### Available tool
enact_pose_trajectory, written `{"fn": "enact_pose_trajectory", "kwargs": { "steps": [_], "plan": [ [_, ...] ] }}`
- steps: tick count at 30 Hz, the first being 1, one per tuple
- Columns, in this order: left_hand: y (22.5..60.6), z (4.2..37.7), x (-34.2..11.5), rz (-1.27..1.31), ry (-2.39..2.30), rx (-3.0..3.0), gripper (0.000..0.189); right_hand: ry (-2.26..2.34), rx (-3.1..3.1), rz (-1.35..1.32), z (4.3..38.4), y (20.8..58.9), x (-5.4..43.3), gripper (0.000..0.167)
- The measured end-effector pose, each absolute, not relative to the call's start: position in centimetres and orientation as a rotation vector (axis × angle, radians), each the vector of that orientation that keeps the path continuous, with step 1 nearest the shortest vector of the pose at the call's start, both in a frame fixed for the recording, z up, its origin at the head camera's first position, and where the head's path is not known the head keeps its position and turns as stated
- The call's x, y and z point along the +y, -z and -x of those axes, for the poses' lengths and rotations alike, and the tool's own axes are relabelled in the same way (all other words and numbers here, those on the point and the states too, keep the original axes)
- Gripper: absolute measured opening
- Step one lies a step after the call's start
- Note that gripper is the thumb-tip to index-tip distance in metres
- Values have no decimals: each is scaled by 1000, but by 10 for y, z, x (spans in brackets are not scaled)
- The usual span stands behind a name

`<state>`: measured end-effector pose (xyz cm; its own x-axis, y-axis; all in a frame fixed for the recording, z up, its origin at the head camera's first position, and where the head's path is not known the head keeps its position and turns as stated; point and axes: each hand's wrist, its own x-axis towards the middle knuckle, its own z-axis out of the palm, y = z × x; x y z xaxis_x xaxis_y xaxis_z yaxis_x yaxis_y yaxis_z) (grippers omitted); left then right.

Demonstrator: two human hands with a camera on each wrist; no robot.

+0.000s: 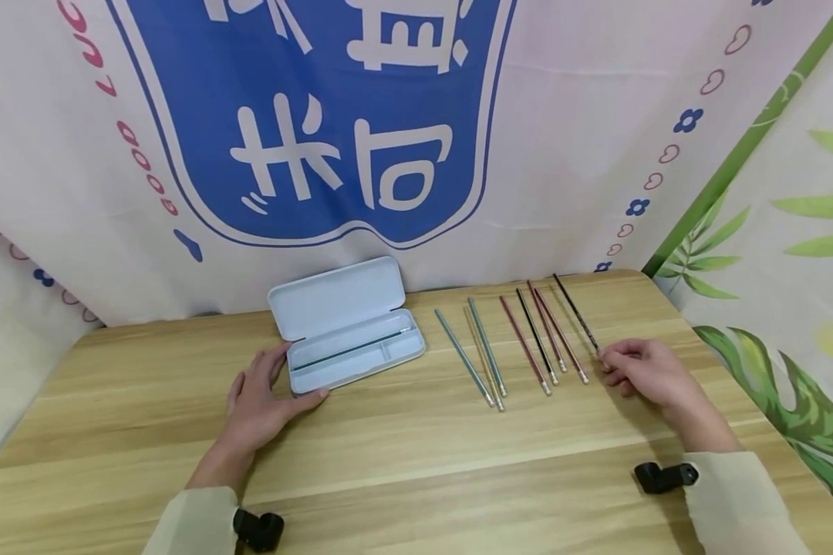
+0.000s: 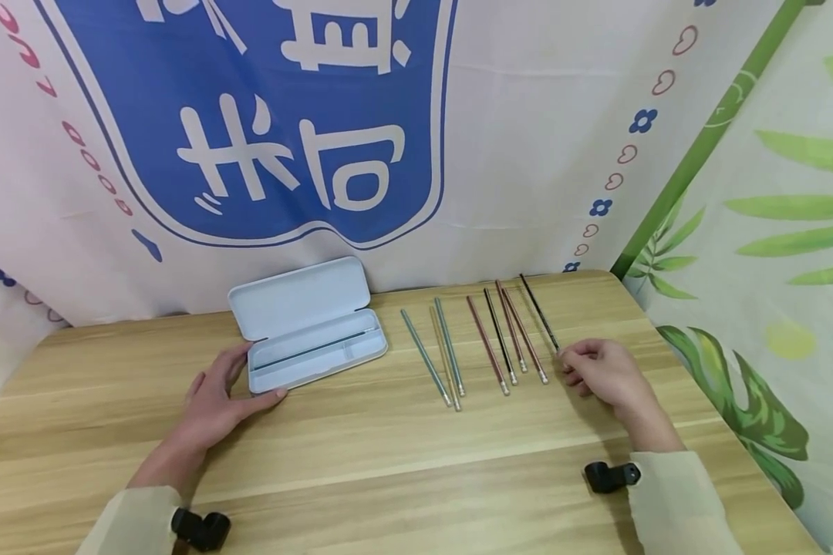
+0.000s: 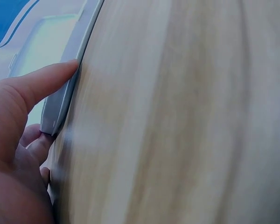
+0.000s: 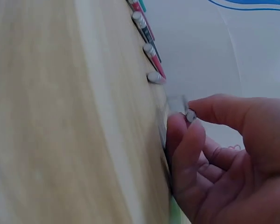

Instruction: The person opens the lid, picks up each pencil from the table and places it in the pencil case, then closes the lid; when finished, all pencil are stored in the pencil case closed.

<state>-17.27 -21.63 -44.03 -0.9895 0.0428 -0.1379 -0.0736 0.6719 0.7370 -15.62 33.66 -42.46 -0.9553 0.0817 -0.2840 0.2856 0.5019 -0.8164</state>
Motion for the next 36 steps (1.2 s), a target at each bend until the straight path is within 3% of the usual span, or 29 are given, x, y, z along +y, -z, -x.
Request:
{"fn": "enact_pose_trajectory", "kwargs": {
  "steps": [15,36],
  "plan": [
    [440,171,-218,20,-1188,2758,107,1561,2610,-104,160,392,302,37],
    [442,169,-220,61,-1216,2766,106,1597,2719,108,195,344,227,25]
  ]
}}
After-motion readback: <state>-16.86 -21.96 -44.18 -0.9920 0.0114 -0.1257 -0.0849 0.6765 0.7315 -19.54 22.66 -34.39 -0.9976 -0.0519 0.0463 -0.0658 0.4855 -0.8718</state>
